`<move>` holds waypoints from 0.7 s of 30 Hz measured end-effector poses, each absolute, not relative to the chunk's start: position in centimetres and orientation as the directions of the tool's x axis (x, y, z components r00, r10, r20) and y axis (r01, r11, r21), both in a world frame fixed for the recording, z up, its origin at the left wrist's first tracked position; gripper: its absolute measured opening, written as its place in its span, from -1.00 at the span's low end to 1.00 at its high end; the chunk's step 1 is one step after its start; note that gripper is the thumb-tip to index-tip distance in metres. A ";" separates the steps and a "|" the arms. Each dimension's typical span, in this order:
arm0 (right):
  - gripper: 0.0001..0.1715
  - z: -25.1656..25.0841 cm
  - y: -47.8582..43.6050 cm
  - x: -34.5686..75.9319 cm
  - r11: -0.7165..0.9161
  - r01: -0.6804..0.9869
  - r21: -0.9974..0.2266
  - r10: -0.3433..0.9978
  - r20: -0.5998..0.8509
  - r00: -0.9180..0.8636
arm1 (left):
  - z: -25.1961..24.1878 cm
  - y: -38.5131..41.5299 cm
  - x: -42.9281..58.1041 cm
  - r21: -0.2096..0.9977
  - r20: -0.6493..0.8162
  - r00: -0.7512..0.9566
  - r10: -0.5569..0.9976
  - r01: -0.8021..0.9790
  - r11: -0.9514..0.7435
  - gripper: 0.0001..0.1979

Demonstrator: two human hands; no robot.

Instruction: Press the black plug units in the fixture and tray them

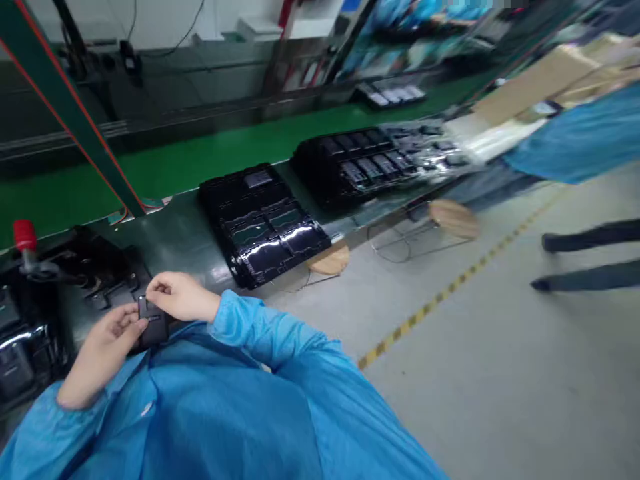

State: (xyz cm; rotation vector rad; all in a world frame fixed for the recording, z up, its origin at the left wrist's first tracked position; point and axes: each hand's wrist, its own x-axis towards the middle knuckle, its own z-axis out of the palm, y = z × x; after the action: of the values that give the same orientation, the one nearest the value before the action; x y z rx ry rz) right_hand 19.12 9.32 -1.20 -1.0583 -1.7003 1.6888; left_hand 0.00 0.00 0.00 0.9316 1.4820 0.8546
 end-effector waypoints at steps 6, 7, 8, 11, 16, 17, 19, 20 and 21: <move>-0.92 0.1 9.9 23.6 -0.127 0.104 -0.986 0.848 -0.163 -0.505 | 0.9 2.8 2.9 0.913 -0.404 0.099 0.909 0.110 0.393 -0.35; -0.91 0.6 10.1 24.4 -0.129 0.080 -0.988 0.862 -0.152 -0.483 | 1.2 3.2 3.4 0.916 -0.398 0.098 0.912 0.106 0.388 -0.34; -0.90 1.2 10.5 25.2 -0.118 0.064 -0.991 0.883 -0.135 -0.449 | 1.4 3.6 3.8 0.919 -0.391 0.092 0.916 0.104 0.381 -0.32; -0.87 2.8 13.0 28.0 -0.057 0.087 -0.995 0.957 -0.079 -0.280 | 2.4 4.5 4.8 0.926 -0.371 0.073 0.926 0.109 0.362 -0.28; -0.91 4.0 22.0 32.3 -0.066 0.182 -0.981 0.990 -0.042 0.135 | 2.5 4.2 5.0 0.915 -0.386 0.075 0.919 0.157 0.372 -0.29; -0.90 4.0 24.1 32.8 -0.073 0.211 -0.975 0.977 -0.027 0.212 | 2.3 3.9 4.8 0.910 -0.396 0.074 0.915 0.167 0.380 -0.29; -0.88 3.6 27.8 33.6 -0.109 0.277 -0.955 0.945 -0.014 0.326 | 1.8 3.1 4.1 0.897 -0.421 0.056 0.905 0.178 0.406 -0.29; -0.87 3.2 29.4 33.9 -0.134 0.302 -0.944 0.933 -0.017 0.359 | 1.5 2.6 3.7 0.888 -0.436 0.037 0.899 0.178 0.424 -0.28; -0.85 2.8 30.8 34.1 -0.157 0.320 -0.934 0.925 -0.025 0.380 | 1.3 2.1 3.3 0.879 -0.452 0.009 0.892 0.173 0.444 -0.27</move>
State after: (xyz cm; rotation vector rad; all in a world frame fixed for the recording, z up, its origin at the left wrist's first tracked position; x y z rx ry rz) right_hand 34.08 30.79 2.81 -1.6896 -1.1106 0.7967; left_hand 3.27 2.08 1.25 0.9924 1.4771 0.7386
